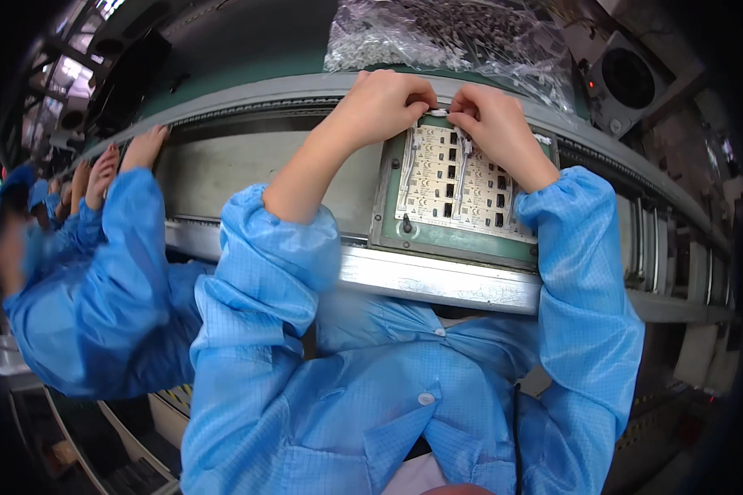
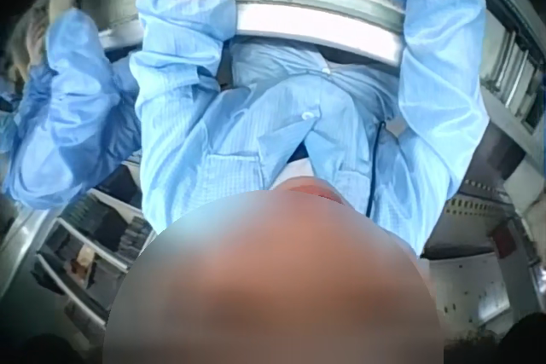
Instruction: Assemble small electronic components and wires onto a printed circuit board on an industrial assembly line.
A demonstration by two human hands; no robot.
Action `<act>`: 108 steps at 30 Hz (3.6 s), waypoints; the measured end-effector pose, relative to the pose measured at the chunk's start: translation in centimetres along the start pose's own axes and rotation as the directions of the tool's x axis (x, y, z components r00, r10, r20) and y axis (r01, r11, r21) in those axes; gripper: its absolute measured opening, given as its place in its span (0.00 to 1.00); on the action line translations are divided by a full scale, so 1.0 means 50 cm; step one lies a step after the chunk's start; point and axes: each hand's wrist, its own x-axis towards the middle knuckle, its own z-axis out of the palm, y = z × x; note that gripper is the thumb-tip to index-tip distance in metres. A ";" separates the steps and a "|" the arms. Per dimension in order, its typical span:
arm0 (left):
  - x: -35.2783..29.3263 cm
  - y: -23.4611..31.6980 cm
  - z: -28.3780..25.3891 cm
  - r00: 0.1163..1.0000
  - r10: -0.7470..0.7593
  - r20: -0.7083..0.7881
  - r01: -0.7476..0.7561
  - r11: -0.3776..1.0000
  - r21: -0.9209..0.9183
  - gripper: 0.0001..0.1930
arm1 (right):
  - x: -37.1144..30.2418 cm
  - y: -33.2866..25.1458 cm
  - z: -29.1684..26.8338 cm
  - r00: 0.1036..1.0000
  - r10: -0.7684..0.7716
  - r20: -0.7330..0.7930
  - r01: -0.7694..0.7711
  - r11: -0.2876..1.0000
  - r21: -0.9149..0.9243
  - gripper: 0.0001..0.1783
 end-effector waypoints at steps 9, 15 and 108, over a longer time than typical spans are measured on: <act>-0.013 -0.089 -0.056 0.816 -0.559 0.149 0.409 0.376 -0.832 0.12 | 0.016 0.058 -0.036 0.993 0.111 0.049 -0.121 0.875 0.468 0.10; -0.043 -0.055 -0.053 0.991 -0.130 0.009 0.130 0.991 -0.025 0.10 | 0.014 -0.020 -0.029 1.000 -0.017 0.001 0.017 0.991 0.135 0.11; -0.108 0.003 -0.051 0.876 0.482 0.027 -0.482 0.876 0.003 0.05 | -0.176 0.014 -0.147 0.908 -0.370 0.194 0.382 0.924 -0.024 0.12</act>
